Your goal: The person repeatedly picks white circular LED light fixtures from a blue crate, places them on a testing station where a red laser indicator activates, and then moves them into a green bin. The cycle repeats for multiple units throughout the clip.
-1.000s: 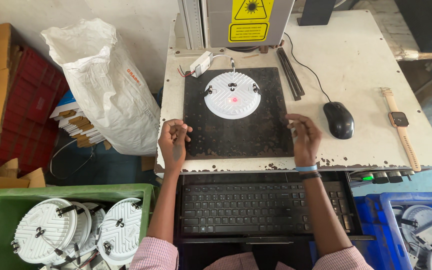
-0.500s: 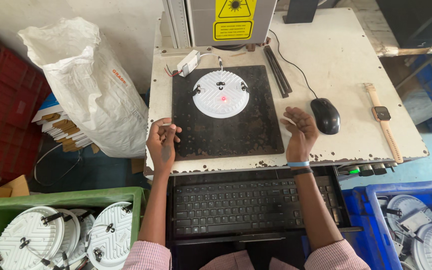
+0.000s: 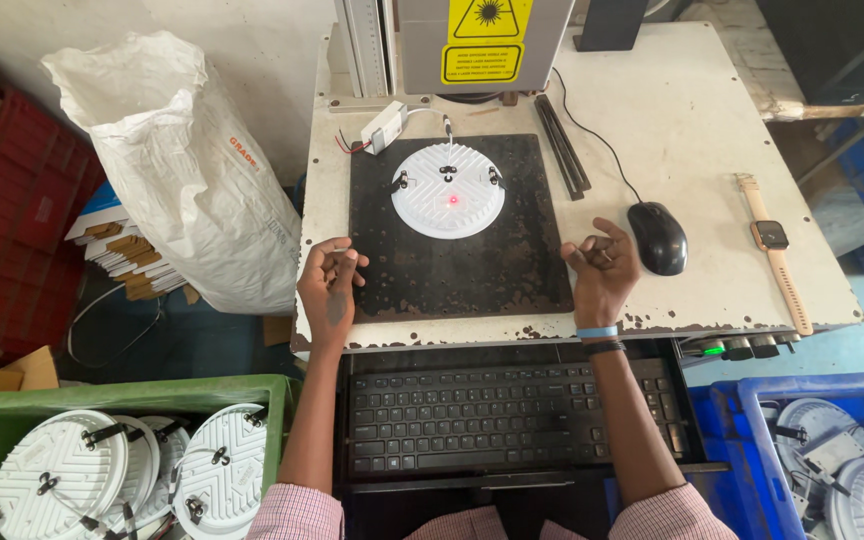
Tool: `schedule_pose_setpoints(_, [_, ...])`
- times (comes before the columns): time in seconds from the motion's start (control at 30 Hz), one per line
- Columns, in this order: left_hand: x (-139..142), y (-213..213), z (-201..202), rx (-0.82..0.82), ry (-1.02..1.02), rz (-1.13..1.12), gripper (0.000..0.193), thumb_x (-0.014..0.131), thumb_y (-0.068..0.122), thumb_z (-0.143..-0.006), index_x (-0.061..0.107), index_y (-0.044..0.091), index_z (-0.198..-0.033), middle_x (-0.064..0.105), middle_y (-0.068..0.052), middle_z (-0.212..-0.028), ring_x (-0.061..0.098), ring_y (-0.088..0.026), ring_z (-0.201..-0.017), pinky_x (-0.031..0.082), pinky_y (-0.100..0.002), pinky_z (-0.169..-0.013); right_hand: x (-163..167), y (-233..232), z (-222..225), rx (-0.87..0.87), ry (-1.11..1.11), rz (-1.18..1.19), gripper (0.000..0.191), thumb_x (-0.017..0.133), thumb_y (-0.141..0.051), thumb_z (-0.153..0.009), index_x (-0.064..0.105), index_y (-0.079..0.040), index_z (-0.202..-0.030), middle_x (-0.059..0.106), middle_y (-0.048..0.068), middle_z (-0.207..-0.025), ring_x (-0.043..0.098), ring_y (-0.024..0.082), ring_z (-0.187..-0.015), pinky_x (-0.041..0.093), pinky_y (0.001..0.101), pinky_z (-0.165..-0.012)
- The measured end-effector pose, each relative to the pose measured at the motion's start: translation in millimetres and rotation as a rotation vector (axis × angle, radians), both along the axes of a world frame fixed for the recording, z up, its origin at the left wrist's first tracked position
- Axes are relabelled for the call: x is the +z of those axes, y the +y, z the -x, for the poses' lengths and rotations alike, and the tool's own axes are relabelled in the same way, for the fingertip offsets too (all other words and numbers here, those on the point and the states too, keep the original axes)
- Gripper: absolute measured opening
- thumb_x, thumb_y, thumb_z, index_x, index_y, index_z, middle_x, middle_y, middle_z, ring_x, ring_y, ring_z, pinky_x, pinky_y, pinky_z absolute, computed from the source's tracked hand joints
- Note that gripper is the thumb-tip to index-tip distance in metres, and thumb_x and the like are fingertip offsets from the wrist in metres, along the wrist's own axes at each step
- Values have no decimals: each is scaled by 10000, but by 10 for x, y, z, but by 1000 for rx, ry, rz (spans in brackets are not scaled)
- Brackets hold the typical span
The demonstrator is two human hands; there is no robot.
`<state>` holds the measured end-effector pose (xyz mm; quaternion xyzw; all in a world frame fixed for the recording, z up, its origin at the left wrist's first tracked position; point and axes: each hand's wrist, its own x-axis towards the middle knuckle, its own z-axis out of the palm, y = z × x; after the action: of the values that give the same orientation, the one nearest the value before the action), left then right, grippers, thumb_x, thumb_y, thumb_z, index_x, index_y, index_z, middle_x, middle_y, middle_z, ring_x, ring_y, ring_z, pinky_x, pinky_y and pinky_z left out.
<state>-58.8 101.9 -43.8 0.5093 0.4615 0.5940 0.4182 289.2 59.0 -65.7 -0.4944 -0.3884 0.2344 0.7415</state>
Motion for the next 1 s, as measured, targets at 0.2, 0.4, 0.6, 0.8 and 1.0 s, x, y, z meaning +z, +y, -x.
schedule_pose_setpoints(0.2, [-31, 26, -1, 2, -12, 3, 263, 676, 198, -1012, 649, -4, -1177, 733, -73, -874, 603, -88, -669, 498, -225, -620, -35, 22, -29, -69, 2, 92, 321, 767, 99, -896, 689, 19, -1197, 667, 3, -907, 619, 68, -772, 545, 200, -727])
schedule_pose_setpoints(0.4, [-36, 31, -6, -4, -8, -15, 262, 671, 203, -1013, 655, -4, -1172, 729, -63, -866, 608, -82, -673, 511, -223, -619, -17, 1, -34, 33, -24, 76, 279, 756, 55, -901, 694, 12, -1169, 728, 45, -988, 676, 78, -868, 566, 202, -809])
schedule_pose_setpoints(0.6, [-48, 28, -1, 1, 5, -14, 226, 670, 177, -1021, 663, 0, -1161, 727, -61, -851, 597, -75, -666, 498, -215, -618, -43, 2, -25, 73, -40, 92, 269, 743, 69, -914, 703, 18, -1174, 730, 45, -1010, 681, 79, -900, 561, 204, -843])
schedule_pose_setpoints(0.8, [-88, 40, -4, 8, 19, -27, 193, 662, 145, -1016, 673, -3, -1139, 731, -58, -851, 601, -71, -670, 501, -218, -616, -35, -16, -25, 110, -73, 119, 251, 747, 73, -902, 713, 13, -1144, 738, 42, -992, 688, 80, -883, 571, 210, -831])
schedule_pose_setpoints(1.0, [-106, 45, 4, -2, -10, -39, 173, 662, 112, -1018, 678, -12, -1137, 728, -64, -868, 600, -71, -697, 507, -219, -636, -30, -5, -11, 148, -47, 92, 242, 751, 68, -909, 715, 13, -1142, 730, 30, -987, 677, 72, -886, 556, 205, -837])
